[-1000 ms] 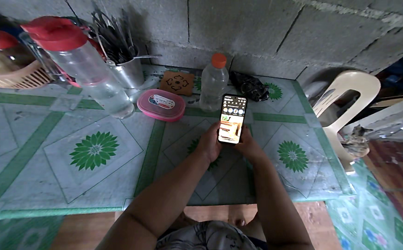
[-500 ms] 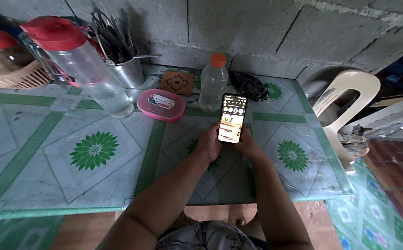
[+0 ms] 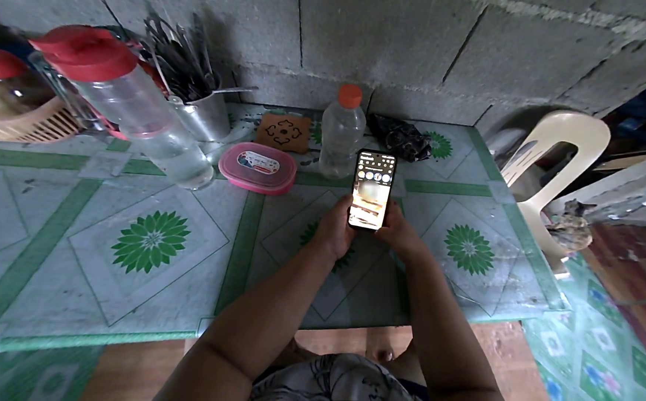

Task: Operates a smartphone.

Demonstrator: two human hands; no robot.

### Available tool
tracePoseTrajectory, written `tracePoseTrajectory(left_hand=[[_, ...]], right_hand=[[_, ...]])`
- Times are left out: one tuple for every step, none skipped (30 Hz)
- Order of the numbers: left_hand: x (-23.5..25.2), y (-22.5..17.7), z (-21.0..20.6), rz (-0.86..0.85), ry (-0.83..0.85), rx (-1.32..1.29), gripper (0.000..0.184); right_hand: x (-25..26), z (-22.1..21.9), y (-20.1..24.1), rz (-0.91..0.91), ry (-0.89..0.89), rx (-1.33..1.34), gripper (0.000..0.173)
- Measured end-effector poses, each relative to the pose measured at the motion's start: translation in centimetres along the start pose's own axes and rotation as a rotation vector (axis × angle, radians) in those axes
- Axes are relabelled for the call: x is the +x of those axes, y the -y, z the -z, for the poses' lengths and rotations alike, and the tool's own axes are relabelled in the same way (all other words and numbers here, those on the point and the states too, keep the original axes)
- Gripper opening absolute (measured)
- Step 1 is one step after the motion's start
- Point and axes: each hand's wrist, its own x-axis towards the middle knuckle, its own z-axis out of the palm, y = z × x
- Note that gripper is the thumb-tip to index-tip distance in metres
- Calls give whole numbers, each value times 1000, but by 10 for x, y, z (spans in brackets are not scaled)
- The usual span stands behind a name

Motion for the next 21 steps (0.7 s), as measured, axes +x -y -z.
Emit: tracePoseTrajectory(left_hand=[[0, 0, 0, -3, -1, 1, 45], [0, 0, 0, -4, -2, -3, 45], [0, 0, 0, -4, -6, -8, 44], [0, 0, -1, -2, -13, -11, 44], [-1, -1, -1, -1, -18, -12, 44], [-1, -1, -1, -1, -19, -10, 43], [-1, -1, -2, -2, -20, -11, 43], [-1, -1, -2, -3, -17, -10, 43], [-1, -1, -1, -2, -14, -9, 43], [-1, -1, -1, -2, -13, -9, 43], [-2, -1, -2, -2, -13, -7, 43], [-2, -1, -2, 0, -13, -6, 43], [-2, -2, -2, 1, -13, -6, 44], [-2, -2, -2, 1, -16, -8, 44], [-2, -2, -2, 2, -16, -12, 45], [-2, -2, -2, 3, -20, -15, 45], [-2, -2, -2, 2, -23, -16, 44], [-1, -1, -2, 0, -22, -14, 44], [-1, -1, -1, -2, -18, -9, 44], [-1, -1, -1, -2, -13, -5, 44], [-2, -1, -1, -2, -12, -4, 44]], right_hand=[[0, 0, 1, -5, 1, -7, 88], [-1, 0, 2, -8, 1, -13, 88], [-1, 0, 2, -10, 0, -17, 88], [-1, -1, 3, -11, -3, -24, 87], [-1, -1, 3, -13, -4, -33, 87], [-2, -1, 4, -17, -8, -46, 87], [-2, -1, 4, -20, -11, -53, 87], [-2, -1, 4, -21, -10, -57, 88], [-1, -1, 3, -20, -9, -61, 88], [-1, -1, 3, -14, -8, -62, 88], [-1, -1, 2, -8, -8, -63, 88], [-1, -1, 2, -5, -9, -68, 88], [-1, -1, 2, -9, -10, -72, 88], [-1, -1, 2, -13, -11, -72, 89], [-1, -1, 3, -14, -10, -69, 89], [-1, -1, 3, -14, -10, -62, 89], [-1, -1, 3, -14, -9, -56, 89], [-1, -1, 3, -12, -9, -49, 89], [-1, -1, 3, -12, -5, -47, 90], [-1, -1, 2, -10, -6, -44, 90], [-1, -1, 2, -6, -6, -42, 89]])
